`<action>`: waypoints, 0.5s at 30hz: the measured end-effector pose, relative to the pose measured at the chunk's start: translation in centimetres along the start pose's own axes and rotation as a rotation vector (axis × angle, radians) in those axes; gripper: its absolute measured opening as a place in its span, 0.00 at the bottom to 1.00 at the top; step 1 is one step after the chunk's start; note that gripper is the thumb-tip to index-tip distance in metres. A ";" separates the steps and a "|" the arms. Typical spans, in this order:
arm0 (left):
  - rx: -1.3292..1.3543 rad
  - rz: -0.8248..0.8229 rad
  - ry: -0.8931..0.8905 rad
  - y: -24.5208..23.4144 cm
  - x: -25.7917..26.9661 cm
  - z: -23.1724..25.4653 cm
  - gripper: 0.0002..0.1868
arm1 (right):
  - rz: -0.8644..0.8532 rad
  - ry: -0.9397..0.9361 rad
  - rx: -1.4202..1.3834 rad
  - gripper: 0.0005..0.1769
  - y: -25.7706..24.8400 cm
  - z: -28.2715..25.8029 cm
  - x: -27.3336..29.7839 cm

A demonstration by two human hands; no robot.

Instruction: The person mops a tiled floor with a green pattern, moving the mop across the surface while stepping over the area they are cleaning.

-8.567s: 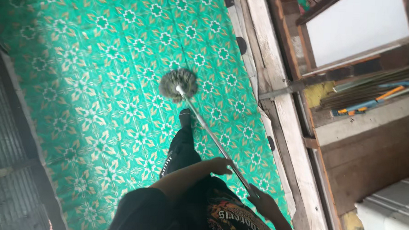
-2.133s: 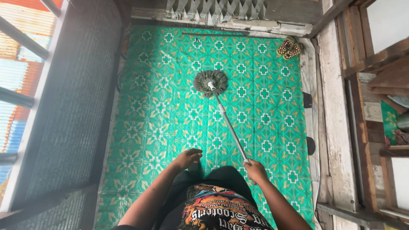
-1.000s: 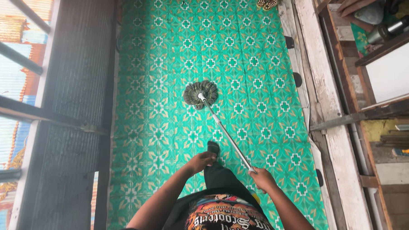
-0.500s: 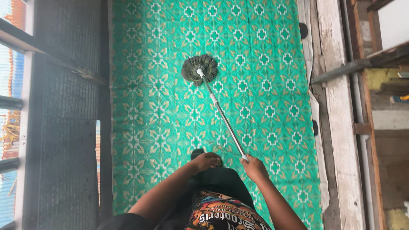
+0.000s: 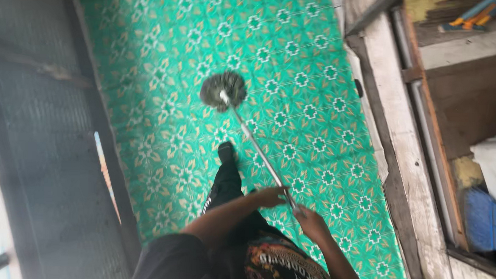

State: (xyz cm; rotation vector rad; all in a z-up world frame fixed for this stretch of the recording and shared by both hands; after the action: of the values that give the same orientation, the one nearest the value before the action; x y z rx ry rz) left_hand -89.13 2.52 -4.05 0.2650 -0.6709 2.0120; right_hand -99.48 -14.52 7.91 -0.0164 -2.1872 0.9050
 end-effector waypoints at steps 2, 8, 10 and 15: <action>-0.090 -0.045 0.047 2.3 0.0 1.0 0.41 | -0.073 0.162 -0.019 0.33 -1.0 1.2 3.4; -0.030 -0.200 -0.090 6.5 1.6 2.5 0.42 | -0.018 0.061 -0.098 0.39 -0.4 6.4 9.3; 0.000 -0.159 0.011 6.2 2.0 2.7 0.42 | 0.069 -0.050 -0.080 0.39 0.2 7.2 8.3; -0.218 -0.064 0.178 2.3 1.2 1.4 0.35 | 0.085 -0.040 0.037 0.39 1.0 4.7 3.8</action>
State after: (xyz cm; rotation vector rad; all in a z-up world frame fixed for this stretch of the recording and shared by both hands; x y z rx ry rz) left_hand -91.84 1.69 -3.16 -0.0211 -0.7510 1.8571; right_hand -105.57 -15.55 7.56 -0.0740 -2.2209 1.0004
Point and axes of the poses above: each hand's wrist, its own x-axis away from the middle knuckle, its own y-axis out of the palm, z = x × y, the point moved 1 cm from there along -x, towards the middle knuckle, and after that the axes turned 7 degrees about z, right-handed, at the moved point
